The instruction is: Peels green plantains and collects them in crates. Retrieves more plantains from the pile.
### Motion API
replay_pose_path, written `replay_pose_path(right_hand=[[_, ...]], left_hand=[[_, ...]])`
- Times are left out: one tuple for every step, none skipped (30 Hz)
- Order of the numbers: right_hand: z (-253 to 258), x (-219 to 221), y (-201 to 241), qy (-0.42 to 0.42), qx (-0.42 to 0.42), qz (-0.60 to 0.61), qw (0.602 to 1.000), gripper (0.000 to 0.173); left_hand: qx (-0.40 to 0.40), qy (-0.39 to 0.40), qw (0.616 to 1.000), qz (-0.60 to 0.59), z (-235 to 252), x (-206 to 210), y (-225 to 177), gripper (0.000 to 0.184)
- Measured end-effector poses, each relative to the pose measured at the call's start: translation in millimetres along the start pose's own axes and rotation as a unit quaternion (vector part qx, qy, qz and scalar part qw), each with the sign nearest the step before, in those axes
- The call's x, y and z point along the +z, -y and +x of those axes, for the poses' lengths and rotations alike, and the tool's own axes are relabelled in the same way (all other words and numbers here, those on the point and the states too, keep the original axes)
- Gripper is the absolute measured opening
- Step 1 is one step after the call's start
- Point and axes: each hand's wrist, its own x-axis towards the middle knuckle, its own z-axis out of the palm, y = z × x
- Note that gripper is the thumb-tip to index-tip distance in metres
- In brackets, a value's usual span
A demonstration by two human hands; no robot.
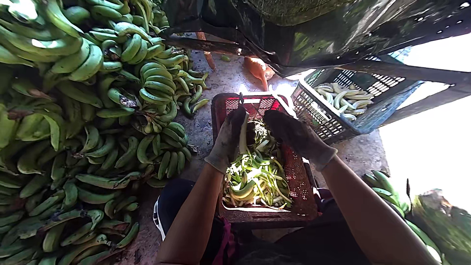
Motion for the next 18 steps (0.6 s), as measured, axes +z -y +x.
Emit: replay_pose_path(right_hand=[[-1.5, 1.9, -3.3, -0.017, -0.073, -0.050, 0.996, 0.043], [-2.9, 3.4, -6.9, -0.026, -0.131, -0.097, 0.986, 0.049], [-5.2, 4.9, -11.0, -0.031, -0.180, -0.141, 0.973, 0.056], [-7.6, 6.2, -14.7, -0.037, -0.223, -0.174, 0.958, 0.060], [-9.8, 7.1, -16.8, -0.040, -0.256, -0.196, 0.946, 0.063], [-12.1, 7.4, -17.1, -0.041, -0.275, -0.210, 0.937, 0.064], [-13.9, 7.9, -16.5, -0.048, -0.287, -0.218, 0.931, 0.062], [-14.9, 8.0, -15.3, -0.063, -0.297, -0.226, 0.926, 0.060], [-15.1, 7.6, -13.2, -0.078, -0.305, -0.230, 0.921, 0.058], [-15.6, 6.6, -10.6, -0.086, -0.301, -0.234, 0.920, 0.057], [-16.4, 5.8, -7.7, -0.088, -0.287, -0.236, 0.924, 0.058], [-16.5, 5.5, -4.9, -0.084, -0.262, -0.231, 0.933, 0.059], [-16.3, 5.2, -1.6, -0.078, -0.227, -0.218, 0.946, 0.060], [-15.1, 5.4, 1.7, -0.082, -0.192, -0.202, 0.957, 0.061], [-13.3, 5.6, 3.5, -0.091, -0.154, -0.189, 0.966, 0.062], [-11.2, 4.3, 4.2, -0.092, -0.110, -0.175, 0.974, 0.062], [-9.1, 1.5, 4.0, -0.081, -0.061, -0.157, 0.982, 0.061], [-7.1, -0.3, 0.8, -0.079, -0.031, -0.139, 0.987, 0.058]], left_hand=[[-0.001, 0.003, 1.000, -0.018, 2.5, -4.8, -1.6, 0.049], [0.004, -0.002, 1.000, -0.003, 1.8, -9.2, -3.5, 0.048], [0.010, -0.014, 0.999, 0.029, -2.6, -13.6, -4.3, 0.045], [0.014, -0.025, 0.998, 0.059, -9.2, -18.0, -4.1, 0.042], [0.017, -0.032, 0.997, 0.069, -14.6, -20.6, -4.8, 0.041], [0.016, -0.034, 0.998, 0.053, -18.8, -21.3, -7.1, 0.043], [0.014, -0.028, 0.999, 0.032, -21.3, -22.1, -9.5, 0.046], [0.013, -0.027, 0.999, 0.016, -22.3, -22.0, -10.7, 0.049], [0.016, -0.033, 0.999, 0.008, -22.8, -20.9, -10.0, 0.049], [0.027, -0.038, 0.999, 0.010, -23.8, -19.1, -7.9, 0.048], [0.048, -0.038, 0.998, 0.026, -25.0, -15.6, -6.2, 0.046], [0.070, -0.037, 0.996, 0.050, -26.6, -10.2, -6.0, 0.043], [0.088, -0.036, 0.992, 0.080, -28.2, -4.4, -7.1, 0.042], [0.101, -0.036, 0.988, 0.107, -29.2, 0.7, -8.7, 0.043], [0.106, -0.038, 0.986, 0.125, -29.6, 3.7, -8.9, 0.042], [0.104, -0.034, 0.983, 0.144, -29.8, 3.8, -8.5, 0.042], [0.099, -0.030, 0.981, 0.163, -28.8, 3.0, -8.0, 0.043], [0.093, -0.032, 0.981, 0.165, -26.6, 2.4, -6.9, 0.044]])
